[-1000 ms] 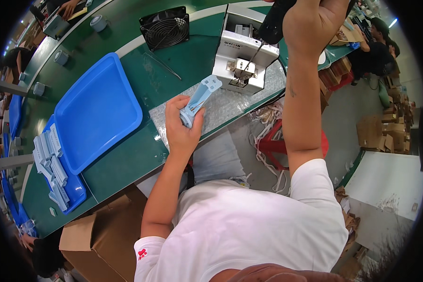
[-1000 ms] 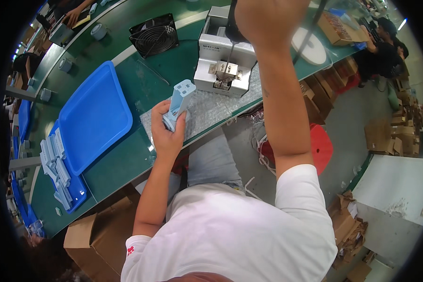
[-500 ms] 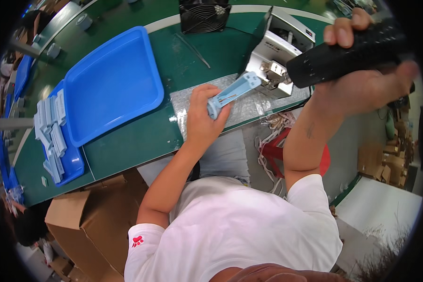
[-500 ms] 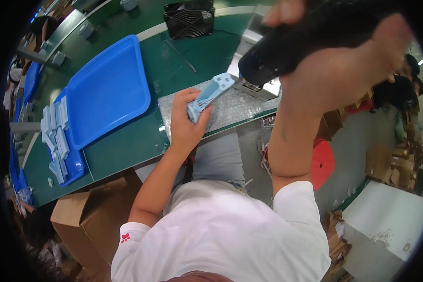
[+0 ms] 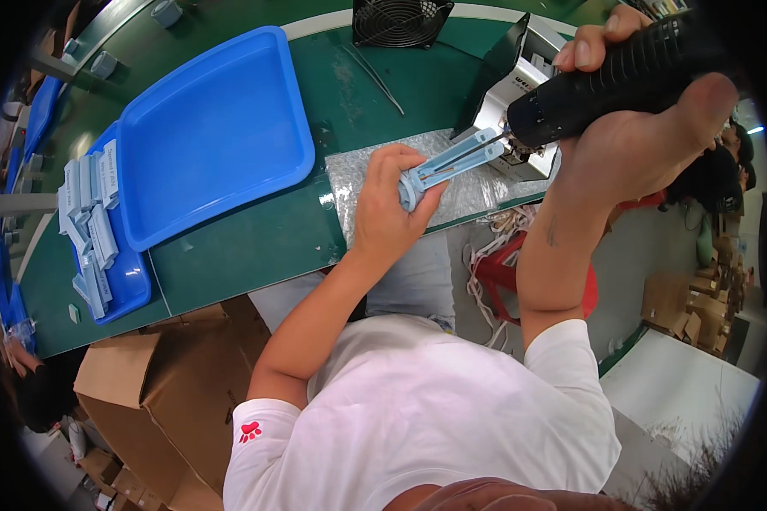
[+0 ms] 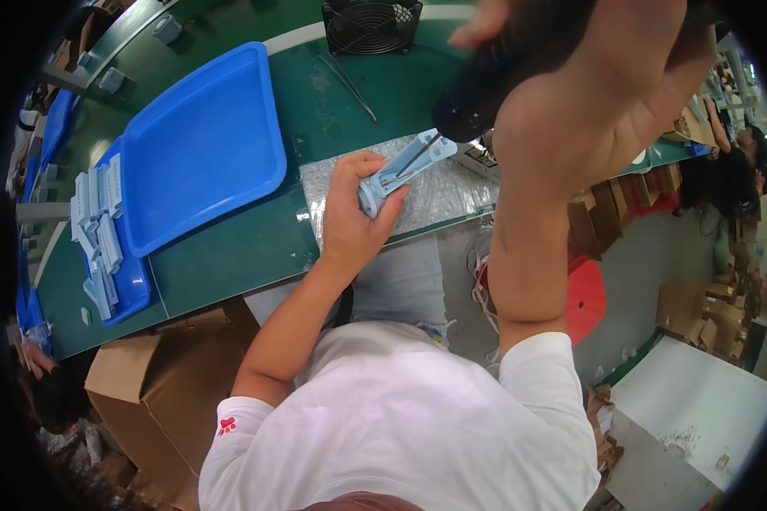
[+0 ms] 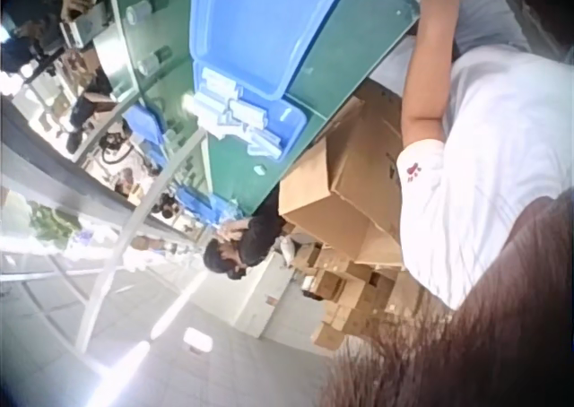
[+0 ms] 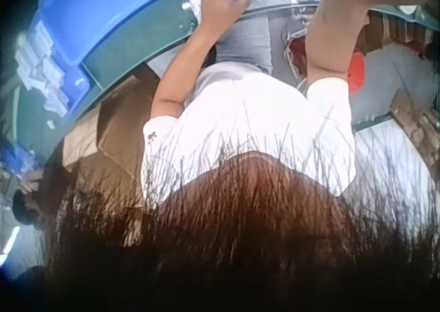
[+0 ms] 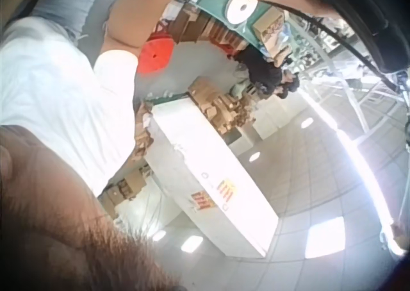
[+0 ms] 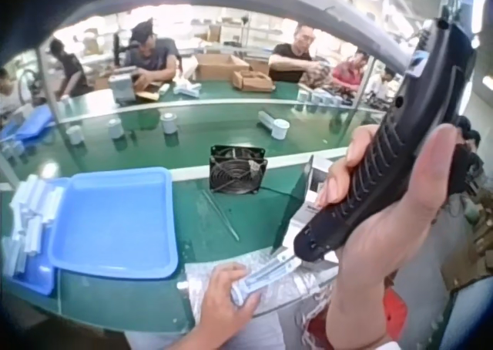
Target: The person inserts a cylindrical component into a light blue plastic housing and secures it using a handheld electric screwdriver. They repeat this process for multiple units, placing the finished assemblies into a blue tray on the table.
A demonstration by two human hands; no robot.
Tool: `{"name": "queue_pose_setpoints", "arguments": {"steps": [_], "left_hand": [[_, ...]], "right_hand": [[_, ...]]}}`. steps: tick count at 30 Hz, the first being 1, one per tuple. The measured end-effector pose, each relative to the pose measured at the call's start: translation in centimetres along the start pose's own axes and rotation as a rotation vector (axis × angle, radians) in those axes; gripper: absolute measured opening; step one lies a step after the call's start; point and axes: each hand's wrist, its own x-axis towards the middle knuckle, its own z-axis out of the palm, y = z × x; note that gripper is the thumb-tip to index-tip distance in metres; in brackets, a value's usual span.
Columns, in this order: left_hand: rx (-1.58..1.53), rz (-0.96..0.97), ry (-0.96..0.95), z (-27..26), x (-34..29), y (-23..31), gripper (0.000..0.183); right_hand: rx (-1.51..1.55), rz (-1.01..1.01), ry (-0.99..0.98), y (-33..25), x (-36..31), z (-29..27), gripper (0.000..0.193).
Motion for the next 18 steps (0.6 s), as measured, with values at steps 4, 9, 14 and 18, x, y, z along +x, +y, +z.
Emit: {"name": "queue_pose_setpoints", "arguments": {"steps": [4, 9, 14, 18], "left_hand": [[0.005, 0.01, 0.008, 0.0, 0.0, -0.2, 0.038], [0.01, 0.014, 0.004, 0.0, 0.0, -0.3, 0.04], [0.015, 0.007, 0.002, 0.1, 0.0, -0.3, 0.04], [0.038, 0.038, 0.021, -0.2, 0.1, -0.3, 0.039]], "right_hand": [[0.01, -0.025, -0.059, -2.1, -0.9, 1.3, 0.074], [0.052, -0.077, -0.107, -1.4, -0.6, 0.8, 0.073], [0.068, -0.125, -0.089, -0.5, -0.3, 0.6, 0.071], [0.109, -0.087, -0.06, 0.5, -0.7, 0.5, 0.07]]}}
